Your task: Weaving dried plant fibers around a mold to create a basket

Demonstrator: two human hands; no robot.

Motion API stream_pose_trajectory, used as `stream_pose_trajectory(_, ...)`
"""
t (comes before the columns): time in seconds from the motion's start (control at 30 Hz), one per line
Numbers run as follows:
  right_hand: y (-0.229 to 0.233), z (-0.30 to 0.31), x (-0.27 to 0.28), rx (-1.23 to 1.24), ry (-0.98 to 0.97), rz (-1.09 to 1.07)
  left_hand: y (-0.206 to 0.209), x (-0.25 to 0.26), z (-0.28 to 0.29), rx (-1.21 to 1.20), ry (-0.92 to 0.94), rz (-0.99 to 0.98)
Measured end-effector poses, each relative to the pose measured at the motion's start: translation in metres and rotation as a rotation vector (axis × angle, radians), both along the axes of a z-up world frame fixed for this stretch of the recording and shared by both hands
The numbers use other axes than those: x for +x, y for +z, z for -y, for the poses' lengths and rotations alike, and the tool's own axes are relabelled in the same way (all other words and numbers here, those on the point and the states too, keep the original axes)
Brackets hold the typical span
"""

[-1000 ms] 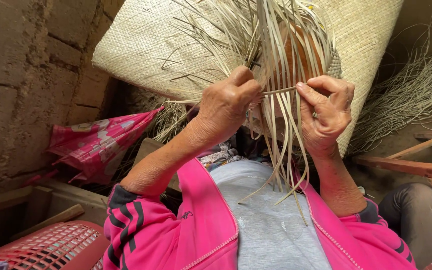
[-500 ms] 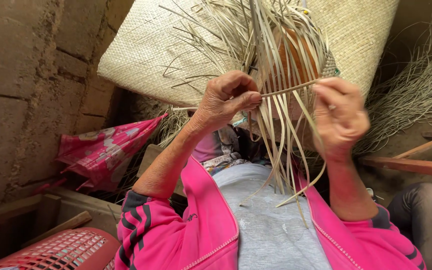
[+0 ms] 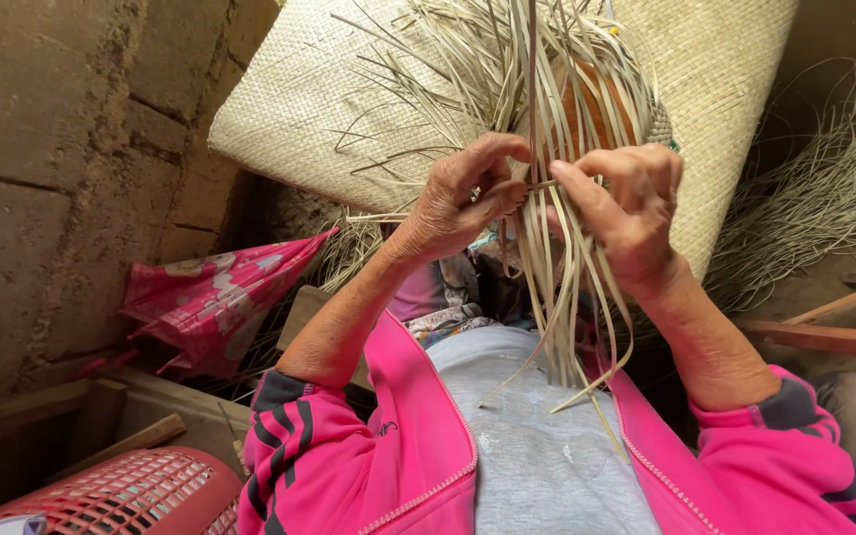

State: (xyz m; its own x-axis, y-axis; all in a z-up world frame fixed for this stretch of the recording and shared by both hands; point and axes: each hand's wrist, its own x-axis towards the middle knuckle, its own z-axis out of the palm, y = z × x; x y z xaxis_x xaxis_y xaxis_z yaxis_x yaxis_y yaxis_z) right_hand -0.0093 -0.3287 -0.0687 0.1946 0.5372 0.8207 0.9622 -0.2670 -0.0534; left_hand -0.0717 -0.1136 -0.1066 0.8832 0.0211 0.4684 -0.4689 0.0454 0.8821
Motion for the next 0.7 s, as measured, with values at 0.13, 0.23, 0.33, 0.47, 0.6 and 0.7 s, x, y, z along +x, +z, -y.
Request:
stream_pose_trajectory(0.13,0.008,-0.011,-0.003,-0.042,0.006,-0.193,0.002,0.001,0.000,0.044,0.027,0.028)
stream_pose_trajectory(0.23,0.016,-0.016,-0.007,-0.046,0.015,-0.310,-0.001,0.002,0.000,0.023,0.010,0.015)
stream_pose_trajectory(0.33,0.025,-0.020,-0.013,-0.038,0.048,-0.432,-0.001,0.004,-0.003,0.007,-0.011,-0.003)
stream_pose_trajectory(0.47,0.019,-0.015,-0.014,0.041,0.197,-0.378,-0.017,0.013,-0.007,-0.087,-0.130,-0.056)
stream_pose_trajectory(0.6,0.008,-0.008,-0.021,-0.009,0.102,-0.203,-0.009,0.018,-0.007,-0.141,-0.200,-0.143)
stream_pose_trajectory(0.7,0.005,-0.009,-0.016,0.020,0.115,-0.140,-0.002,0.022,-0.006,-0.122,-0.197,-0.147)
